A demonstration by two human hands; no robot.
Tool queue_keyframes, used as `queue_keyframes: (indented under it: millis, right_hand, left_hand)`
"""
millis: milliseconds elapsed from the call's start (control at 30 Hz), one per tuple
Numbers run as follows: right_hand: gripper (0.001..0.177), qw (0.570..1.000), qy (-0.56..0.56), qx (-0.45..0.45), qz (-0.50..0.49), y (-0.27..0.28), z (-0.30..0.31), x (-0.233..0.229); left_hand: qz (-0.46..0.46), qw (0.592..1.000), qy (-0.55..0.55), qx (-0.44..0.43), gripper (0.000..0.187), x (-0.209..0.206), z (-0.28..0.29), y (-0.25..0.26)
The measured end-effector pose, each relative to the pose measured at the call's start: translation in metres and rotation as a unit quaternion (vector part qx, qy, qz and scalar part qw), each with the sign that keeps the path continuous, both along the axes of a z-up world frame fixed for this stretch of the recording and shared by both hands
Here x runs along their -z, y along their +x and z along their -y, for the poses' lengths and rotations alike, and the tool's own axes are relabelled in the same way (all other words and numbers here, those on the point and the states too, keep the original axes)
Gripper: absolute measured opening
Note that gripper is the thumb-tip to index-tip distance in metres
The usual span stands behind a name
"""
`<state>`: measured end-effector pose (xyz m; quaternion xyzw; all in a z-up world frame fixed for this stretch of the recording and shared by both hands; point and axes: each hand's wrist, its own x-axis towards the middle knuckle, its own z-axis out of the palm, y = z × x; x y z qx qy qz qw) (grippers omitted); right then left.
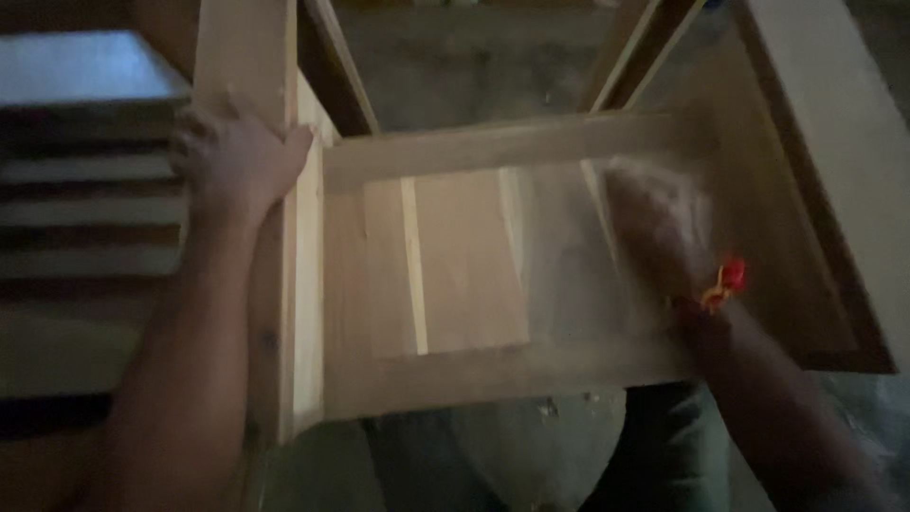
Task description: The person sands the wooden surfaces of a chair frame by hand with a piece of sandpaper, moving it back and forth across different sections of the wood.
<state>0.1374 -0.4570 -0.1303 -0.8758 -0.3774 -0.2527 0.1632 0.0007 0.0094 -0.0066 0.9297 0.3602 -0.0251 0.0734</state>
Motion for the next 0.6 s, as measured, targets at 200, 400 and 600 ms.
queue_keyframes:
  millis: [200, 400, 600]
  right_hand:
    - [0.022, 0.998, 0.012, 0.053, -0.037, -0.001, 0.015, 0.004]
    - [0.022, 0.994, 0.035, 0.069, -0.082, 0.006, 0.022, 0.005]
    - [0.022, 0.999, 0.002, 0.048, -0.007, -0.019, 0.023, -0.002]
  left_hand:
    - [0.022, 0.999, -0.019, -0.018, 0.104, -0.016, 0.011, 0.0]
    - [0.015, 0.999, -0.035, -0.025, 0.104, -0.008, 0.01, -0.005]
    - [0.033, 0.999, -0.007, -0.001, 0.103, -0.004, 0.001, 0.0]
